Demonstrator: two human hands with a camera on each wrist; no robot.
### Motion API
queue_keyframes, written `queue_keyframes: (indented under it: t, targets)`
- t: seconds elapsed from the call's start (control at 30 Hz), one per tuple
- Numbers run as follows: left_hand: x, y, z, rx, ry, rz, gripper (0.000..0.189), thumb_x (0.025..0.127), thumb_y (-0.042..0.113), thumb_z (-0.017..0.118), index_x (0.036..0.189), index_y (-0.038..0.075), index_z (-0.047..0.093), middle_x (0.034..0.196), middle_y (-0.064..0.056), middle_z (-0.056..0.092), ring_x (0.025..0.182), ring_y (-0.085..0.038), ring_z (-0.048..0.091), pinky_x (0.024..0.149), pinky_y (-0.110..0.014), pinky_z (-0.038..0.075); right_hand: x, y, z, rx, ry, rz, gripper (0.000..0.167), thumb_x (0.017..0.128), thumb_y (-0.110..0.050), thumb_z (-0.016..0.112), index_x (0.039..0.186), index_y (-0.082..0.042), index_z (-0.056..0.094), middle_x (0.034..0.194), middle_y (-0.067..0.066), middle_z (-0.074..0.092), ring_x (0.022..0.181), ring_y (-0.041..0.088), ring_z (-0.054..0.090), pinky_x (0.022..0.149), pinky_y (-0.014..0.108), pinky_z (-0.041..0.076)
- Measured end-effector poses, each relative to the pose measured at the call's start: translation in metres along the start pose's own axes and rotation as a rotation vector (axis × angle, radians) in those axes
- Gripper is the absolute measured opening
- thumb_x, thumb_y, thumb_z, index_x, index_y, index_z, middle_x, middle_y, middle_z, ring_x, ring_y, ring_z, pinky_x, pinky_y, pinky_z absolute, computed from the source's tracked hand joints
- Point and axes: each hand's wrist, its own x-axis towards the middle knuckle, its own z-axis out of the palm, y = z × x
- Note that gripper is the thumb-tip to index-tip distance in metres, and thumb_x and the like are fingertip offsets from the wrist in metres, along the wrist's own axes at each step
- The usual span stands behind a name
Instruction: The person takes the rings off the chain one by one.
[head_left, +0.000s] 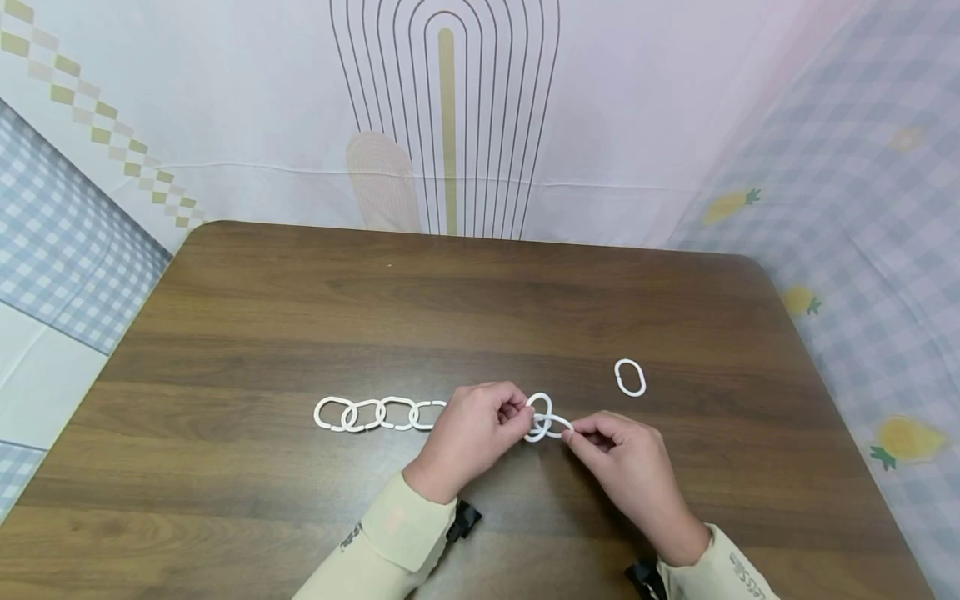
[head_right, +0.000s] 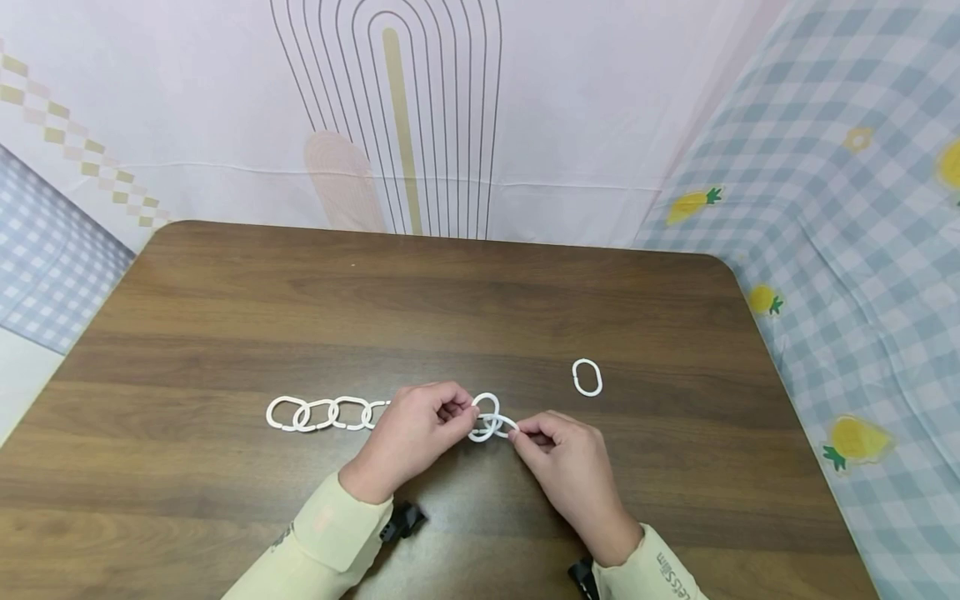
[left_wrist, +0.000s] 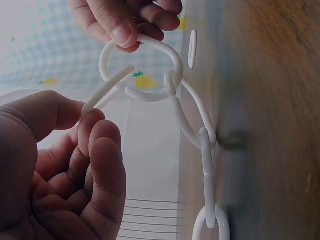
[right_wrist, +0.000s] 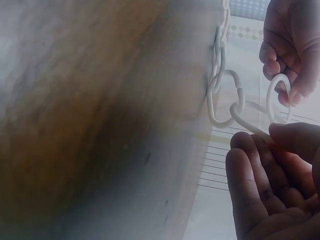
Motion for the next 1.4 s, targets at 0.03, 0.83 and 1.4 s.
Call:
queue_keyframes:
  t: [0.03, 0.83, 1.4]
  targets:
    - [0.0001, -0.0001, 0.0000, 0.002, 0.000, 0.000, 0.011, 0.086, 0.012, 0.070, 0.076, 0.018, 0.070, 0.068, 0.014, 0.058, 0.061, 0.001, 0.051, 0.058, -0.016, 0.044, 0.0000, 0.0002, -0.0002, 0.000, 0.001, 0.001, 0.017, 0.076, -0.004, 0.085, 0.075, -0.018, 0.075, 0.071, -0.014, 0.066, 0.059, -0.002, 0.053, 0.054, 0.013, 0.043]
    - [-0.0005, 0.0008, -0.0005, -0.008, -0.023, -0.033, 0.012, 0.087, 0.012, 0.069, 0.076, 0.017, 0.070, 0.067, 0.013, 0.060, 0.061, 0.000, 0.052, 0.059, -0.019, 0.045, 0.0026, 0.0044, -0.0024, -0.042, 0.023, -0.010, 0.016, 0.074, -0.002, 0.086, 0.079, -0.015, 0.078, 0.070, -0.013, 0.065, 0.060, -0.001, 0.054, 0.055, 0.012, 0.043]
    - [0.0006, -0.0001, -0.0040, -0.046, -0.025, -0.071, 0.011, 0.088, 0.012, 0.067, 0.078, 0.016, 0.072, 0.068, 0.013, 0.062, 0.062, 0.001, 0.054, 0.061, -0.019, 0.047, 0.0023, 0.0068, -0.0062, -0.045, 0.019, 0.007, 0.017, 0.075, -0.002, 0.086, 0.079, -0.017, 0.078, 0.071, -0.013, 0.066, 0.060, -0.001, 0.054, 0.055, 0.012, 0.043]
